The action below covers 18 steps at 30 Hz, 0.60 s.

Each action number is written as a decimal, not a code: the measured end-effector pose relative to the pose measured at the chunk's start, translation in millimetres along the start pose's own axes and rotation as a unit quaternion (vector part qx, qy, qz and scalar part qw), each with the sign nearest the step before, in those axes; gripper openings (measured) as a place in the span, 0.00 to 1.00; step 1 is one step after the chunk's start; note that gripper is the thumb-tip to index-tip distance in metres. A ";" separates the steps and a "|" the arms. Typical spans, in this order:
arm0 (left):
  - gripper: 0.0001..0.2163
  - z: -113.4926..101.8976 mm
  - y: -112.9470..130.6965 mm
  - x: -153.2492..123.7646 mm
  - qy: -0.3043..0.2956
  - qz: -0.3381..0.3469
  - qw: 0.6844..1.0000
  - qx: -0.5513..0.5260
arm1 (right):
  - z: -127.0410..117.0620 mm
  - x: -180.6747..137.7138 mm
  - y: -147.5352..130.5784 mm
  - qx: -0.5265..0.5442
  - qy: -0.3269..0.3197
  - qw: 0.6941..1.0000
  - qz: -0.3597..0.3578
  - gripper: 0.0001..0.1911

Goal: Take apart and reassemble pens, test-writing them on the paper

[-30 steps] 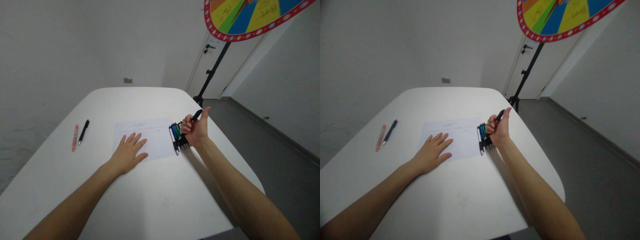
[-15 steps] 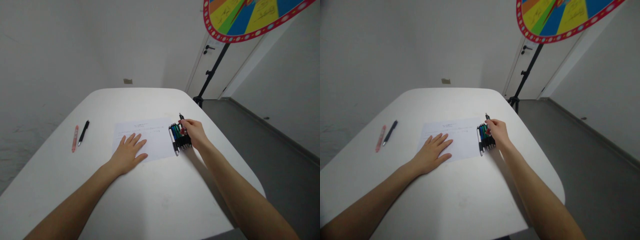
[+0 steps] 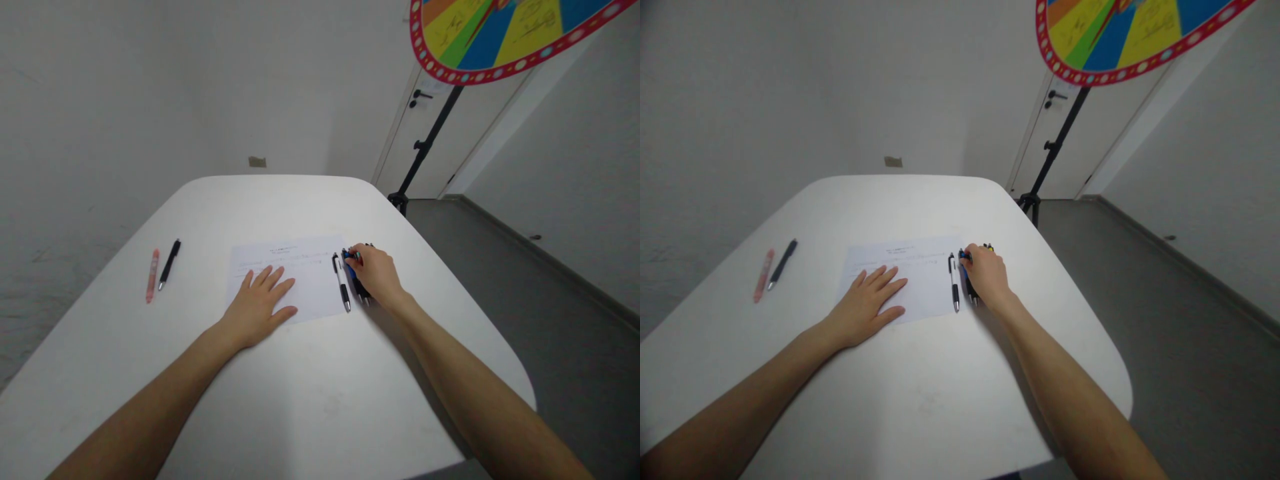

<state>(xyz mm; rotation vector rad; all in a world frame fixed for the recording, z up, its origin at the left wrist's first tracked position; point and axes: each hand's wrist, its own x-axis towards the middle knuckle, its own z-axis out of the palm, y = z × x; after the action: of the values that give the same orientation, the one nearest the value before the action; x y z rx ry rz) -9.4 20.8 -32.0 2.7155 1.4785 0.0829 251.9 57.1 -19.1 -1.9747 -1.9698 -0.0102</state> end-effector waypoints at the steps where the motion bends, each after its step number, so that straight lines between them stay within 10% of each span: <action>1: 0.27 -0.1 0.0 0.1 0.000 0.000 1.000 0.001 | 0.6 0.0 0.9 -0.003 -0.002 1.000 -0.002 0.08; 15: 0.25 -5.9 -6.6 -1.3 0.026 0.010 1.000 0.002 | 3.0 -1.7 2.1 -0.108 -0.021 0.991 -0.079 0.10; 18: 0.21 -25.5 -27.2 -1.4 0.087 -0.085 0.992 0.022 | -3.1 -5.5 -0.4 -0.108 0.001 0.991 -0.077 0.10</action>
<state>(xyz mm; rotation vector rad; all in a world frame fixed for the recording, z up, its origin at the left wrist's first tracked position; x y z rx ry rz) -34.8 34.8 -8.5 2.6618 1.7738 0.2908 252.0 51.0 -17.5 -1.9421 -2.1953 -0.2745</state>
